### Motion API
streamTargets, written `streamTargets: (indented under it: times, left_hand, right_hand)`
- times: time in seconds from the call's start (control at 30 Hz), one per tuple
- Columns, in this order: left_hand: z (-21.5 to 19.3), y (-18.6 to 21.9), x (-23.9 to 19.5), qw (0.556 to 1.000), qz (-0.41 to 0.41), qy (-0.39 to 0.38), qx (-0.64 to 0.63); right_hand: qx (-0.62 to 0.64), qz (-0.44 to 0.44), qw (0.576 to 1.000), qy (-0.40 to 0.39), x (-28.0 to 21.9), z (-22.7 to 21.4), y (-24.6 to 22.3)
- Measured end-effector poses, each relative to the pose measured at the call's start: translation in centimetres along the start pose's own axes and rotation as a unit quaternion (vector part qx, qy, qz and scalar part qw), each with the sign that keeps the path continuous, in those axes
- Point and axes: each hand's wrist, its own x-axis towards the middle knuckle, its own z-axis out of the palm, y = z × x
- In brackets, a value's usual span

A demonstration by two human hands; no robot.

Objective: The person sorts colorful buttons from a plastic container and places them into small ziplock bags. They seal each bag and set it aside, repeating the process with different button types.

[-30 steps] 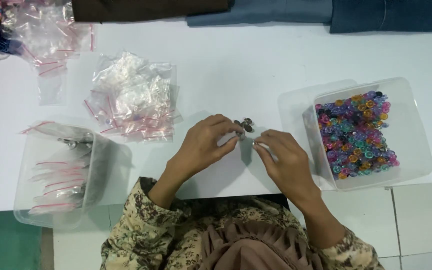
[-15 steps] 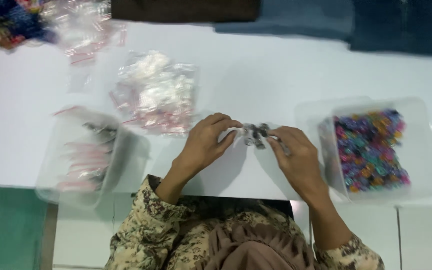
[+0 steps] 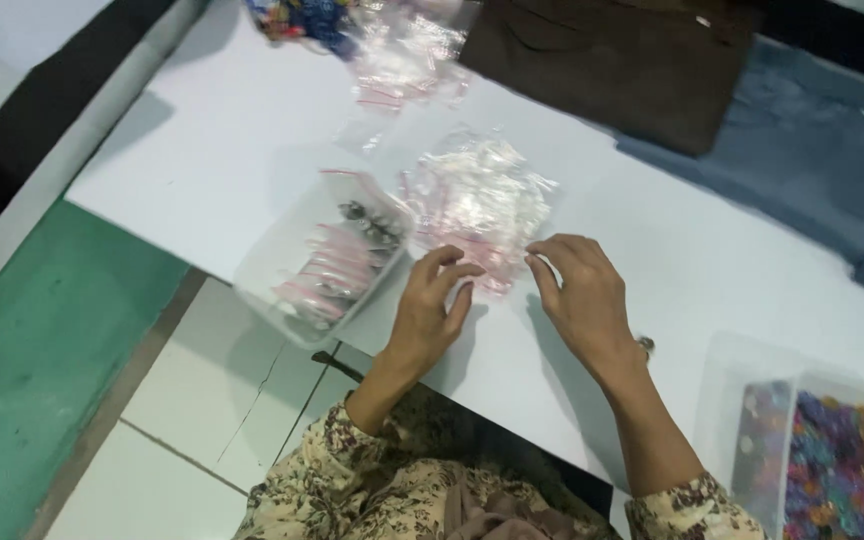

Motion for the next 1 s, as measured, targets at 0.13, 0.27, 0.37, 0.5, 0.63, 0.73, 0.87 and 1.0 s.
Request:
streamTargets:
  times: [0.13,0.27,0.37,0.5,0.63,0.73,0.87,1.0]
  left_hand:
    - [-0.8,-0.8,-1.0,1.000,-0.018,0.009,0.016]
    - [-0.5,-1.7,-1.2,0.999,0.021,0.023,0.044]
    - [-0.4,-2.1,-1.0,0.998,0.025,0.015,0.057]
    - [-0.6,-2.5,-1.2,0.998,0.001,-0.026,0.062]
    - [-0.1,-3.4,-1.5,0.997,-0.015,-0.037,0.071]
    - [0.0,-3.5,-1.7,0.995,-0.028,-0.050,0.076]
    - [-0.2,-3.1,-1.5,0.994,-0.039,-0.062,0.079]
    - [0.1,-3.1,-1.7,0.995,-0.029,-0.052,0.084]
  right_hand:
    - [0.003,-0.020,0.999,-0.030,5.2,2.7,-0.1]
    - [-0.012,0.000,0.997,-0.071,10.1,5.2,0.7]
    - [-0.023,-0.006,0.990,-0.140,12.5,6.0,-0.8]
    - [-0.061,0.015,0.963,-0.261,13.2,5.8,-3.3]
    - [-0.030,0.034,0.963,-0.264,12.6,6.9,-1.4]
    - [0.007,0.049,0.971,-0.233,12.0,6.7,-0.9]
    - [0.067,0.058,0.982,-0.164,11.1,6.6,0.8]
    - [0.155,0.060,0.983,-0.074,9.9,5.4,1.6]
